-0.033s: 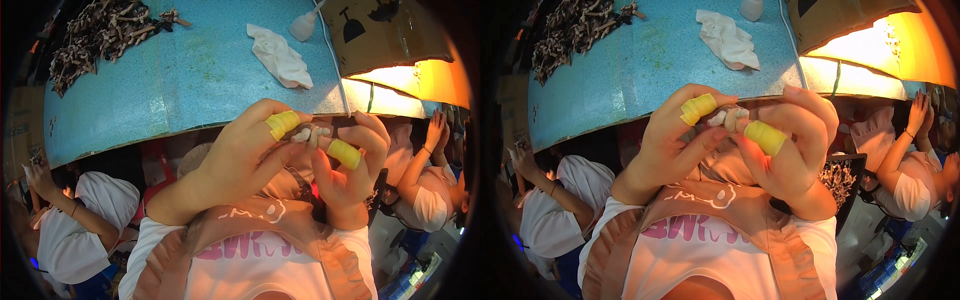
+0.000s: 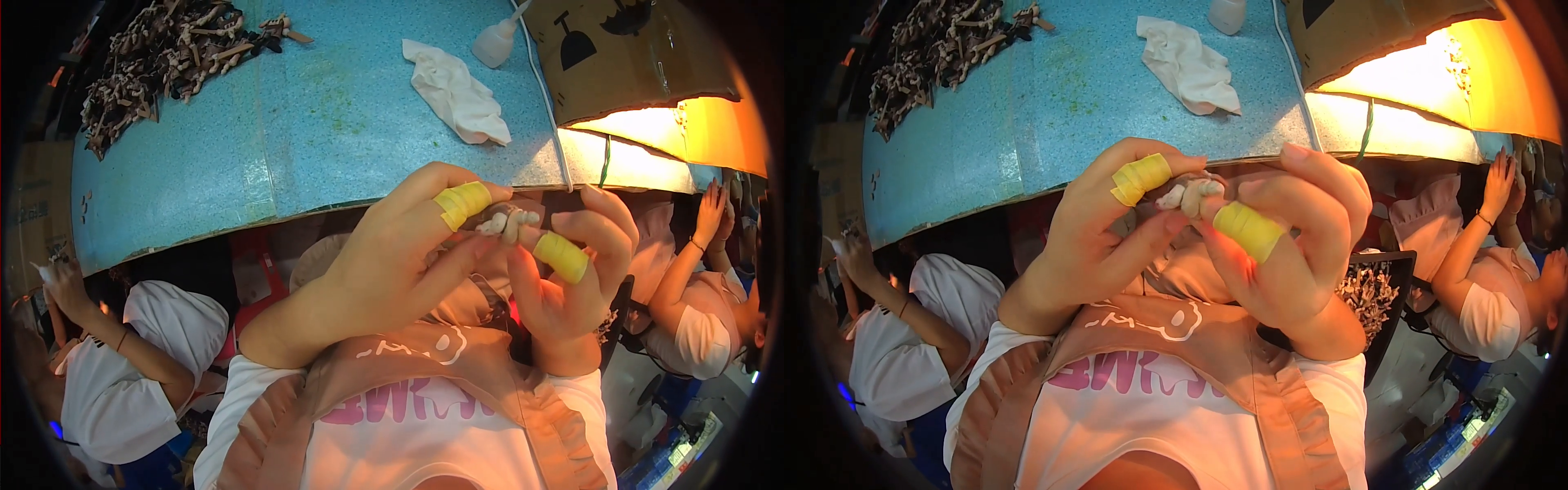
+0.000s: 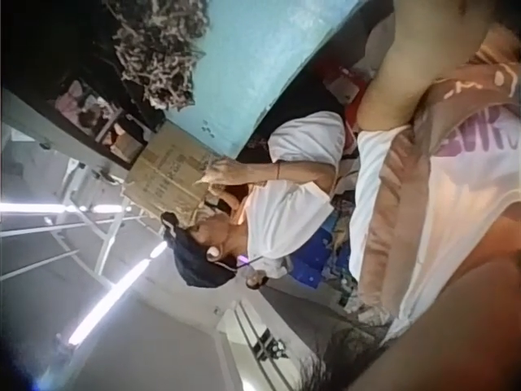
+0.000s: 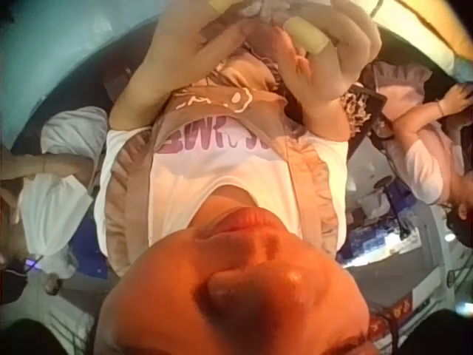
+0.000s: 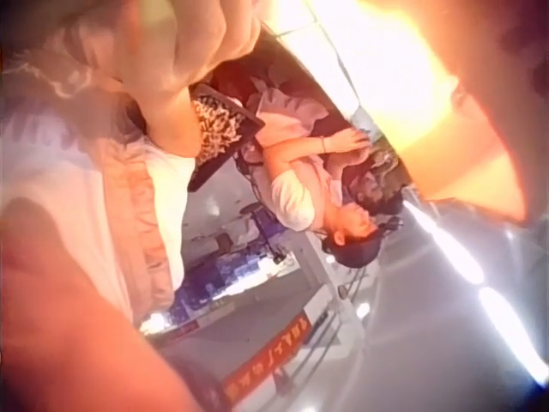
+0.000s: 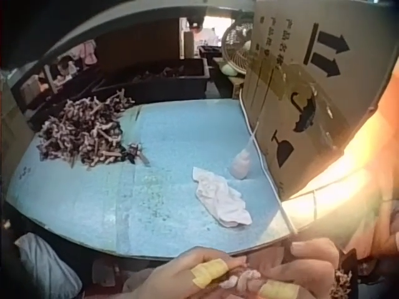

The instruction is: The person assembles miniature figurines by applying liquid from a squeeze bottle and attaching head pieces onto the figurine bodies by hand.

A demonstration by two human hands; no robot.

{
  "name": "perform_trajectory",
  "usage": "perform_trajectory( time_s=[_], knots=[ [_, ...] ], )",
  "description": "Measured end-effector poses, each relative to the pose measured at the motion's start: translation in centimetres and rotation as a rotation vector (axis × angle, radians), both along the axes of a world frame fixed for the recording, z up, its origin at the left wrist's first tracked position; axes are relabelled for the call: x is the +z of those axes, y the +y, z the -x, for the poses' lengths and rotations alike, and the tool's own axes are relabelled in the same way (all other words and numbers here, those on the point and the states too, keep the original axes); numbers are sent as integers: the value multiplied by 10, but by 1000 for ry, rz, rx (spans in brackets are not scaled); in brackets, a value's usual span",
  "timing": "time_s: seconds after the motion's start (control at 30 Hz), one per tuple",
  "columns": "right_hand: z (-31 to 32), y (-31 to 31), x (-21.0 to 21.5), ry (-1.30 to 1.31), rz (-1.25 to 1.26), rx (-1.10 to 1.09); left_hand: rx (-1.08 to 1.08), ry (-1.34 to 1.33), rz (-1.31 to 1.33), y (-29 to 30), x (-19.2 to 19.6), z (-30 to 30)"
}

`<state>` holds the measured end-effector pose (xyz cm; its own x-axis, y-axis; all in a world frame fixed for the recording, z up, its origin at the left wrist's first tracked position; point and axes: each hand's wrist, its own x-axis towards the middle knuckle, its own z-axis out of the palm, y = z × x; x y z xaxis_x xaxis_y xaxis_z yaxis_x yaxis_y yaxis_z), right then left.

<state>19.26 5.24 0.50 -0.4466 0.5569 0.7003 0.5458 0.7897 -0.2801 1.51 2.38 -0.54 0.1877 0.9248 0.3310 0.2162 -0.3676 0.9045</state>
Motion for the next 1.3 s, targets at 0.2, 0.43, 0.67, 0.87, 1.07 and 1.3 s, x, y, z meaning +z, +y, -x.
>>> perform_trajectory(
  time_s=[0.2,0.43,0.67,0.87,1.07,1.3],
  knots=[
    [4,-5,-8,30,-109,-20,-89,-163,56,-3,3,-2],
    [1,-8,-22,393,330,132,-136,-65,-37,3,0,-1],
    [4,-6,-15,424,552,213,-112,-45,-93,5,-4,-1],
    [1,0,-16,426,596,262,-7,59,-192,4,-8,-3],
    [2,-4,-13,470,684,202,64,104,-273,6,-11,-9],
    [-2,6,-15,413,755,235,132,133,-261,5,-13,-12]
  ],
)
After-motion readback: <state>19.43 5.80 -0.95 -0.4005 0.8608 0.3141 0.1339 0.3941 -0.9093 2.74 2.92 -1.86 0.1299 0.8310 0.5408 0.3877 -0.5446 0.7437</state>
